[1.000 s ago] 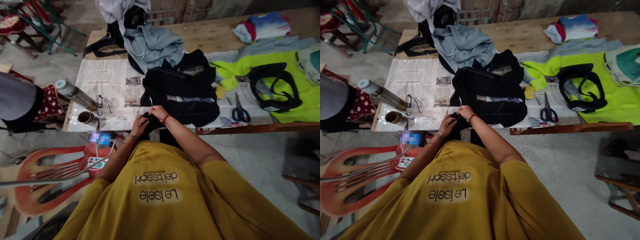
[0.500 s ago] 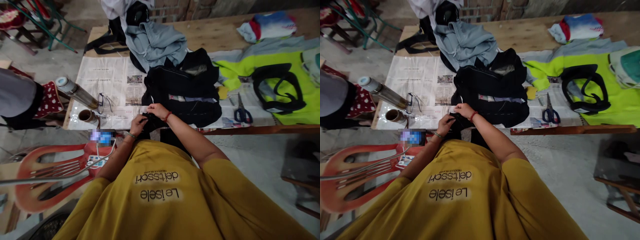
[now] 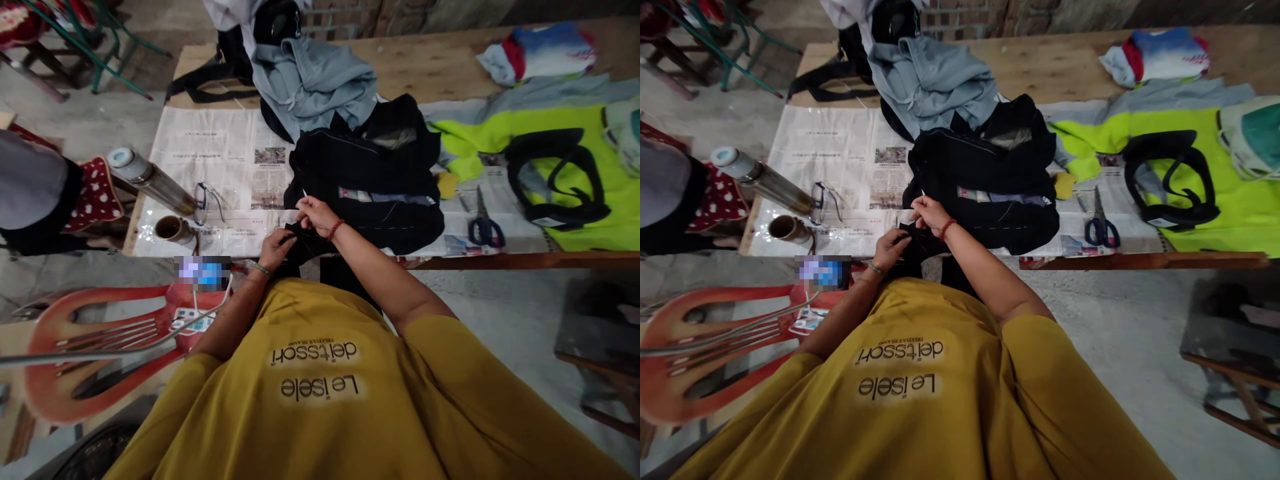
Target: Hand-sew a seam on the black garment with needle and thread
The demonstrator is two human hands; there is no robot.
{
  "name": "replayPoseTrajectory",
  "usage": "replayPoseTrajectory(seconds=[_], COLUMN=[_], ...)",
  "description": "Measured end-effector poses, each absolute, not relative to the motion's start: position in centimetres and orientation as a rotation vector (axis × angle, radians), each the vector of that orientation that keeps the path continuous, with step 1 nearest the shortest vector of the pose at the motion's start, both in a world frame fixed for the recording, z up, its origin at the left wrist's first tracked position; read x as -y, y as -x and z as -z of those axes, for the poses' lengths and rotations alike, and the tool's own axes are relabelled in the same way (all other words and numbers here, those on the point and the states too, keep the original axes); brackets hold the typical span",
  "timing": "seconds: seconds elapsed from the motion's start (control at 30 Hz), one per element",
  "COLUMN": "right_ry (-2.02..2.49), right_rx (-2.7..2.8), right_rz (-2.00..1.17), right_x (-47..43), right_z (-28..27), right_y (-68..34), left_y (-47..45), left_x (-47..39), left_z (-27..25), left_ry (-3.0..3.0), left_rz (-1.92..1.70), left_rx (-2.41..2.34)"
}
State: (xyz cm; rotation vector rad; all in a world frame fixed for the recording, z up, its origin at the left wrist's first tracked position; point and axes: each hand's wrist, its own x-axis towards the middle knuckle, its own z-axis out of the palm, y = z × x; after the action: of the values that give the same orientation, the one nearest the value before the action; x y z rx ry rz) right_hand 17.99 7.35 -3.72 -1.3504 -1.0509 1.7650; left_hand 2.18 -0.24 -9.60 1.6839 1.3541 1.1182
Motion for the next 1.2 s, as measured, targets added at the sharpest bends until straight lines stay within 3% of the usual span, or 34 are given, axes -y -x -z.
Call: replayPoseTrajectory(seconds=[0.2, 0.3, 0.5, 0.67, 0.93, 1.2], right_ry=[1.14, 1.182, 1.321, 1.503, 1.726, 1.578], right_rx=[0.916, 1.141, 2.122, 2.389, 2.255, 2.131], right_rz=[-2.084, -1.782, -0.713, -0.21, 0.124, 0.165], right_x=[-7.7, -8.5, -10.8, -12.9, -14.6, -16.1], right_z=[2.5, 2.8, 2.6, 0.8, -3.8, -6.7], right_y=[-18.7, -19.1, -24.0, -30.0, -37.1, -42.5], left_y=[-2.2, -2.1, -2.0, -2.1, -2.1, -2.1], left_x=[0.0, -0.2, -0.5, -0.5, -0.5, -0.5], left_z=[9.7, 10.0, 10.2, 10.6, 10.4, 10.4], left_ry=[-1.591, -1.564, -1.554, -1.525, -1.45, -1.467], left_rz=[-1.192, -1.168, -1.157, -1.167, -1.161, -1.15], left_rx=[-1.413, -1.439, -1.401, -1.386, -1.369, -1.389])
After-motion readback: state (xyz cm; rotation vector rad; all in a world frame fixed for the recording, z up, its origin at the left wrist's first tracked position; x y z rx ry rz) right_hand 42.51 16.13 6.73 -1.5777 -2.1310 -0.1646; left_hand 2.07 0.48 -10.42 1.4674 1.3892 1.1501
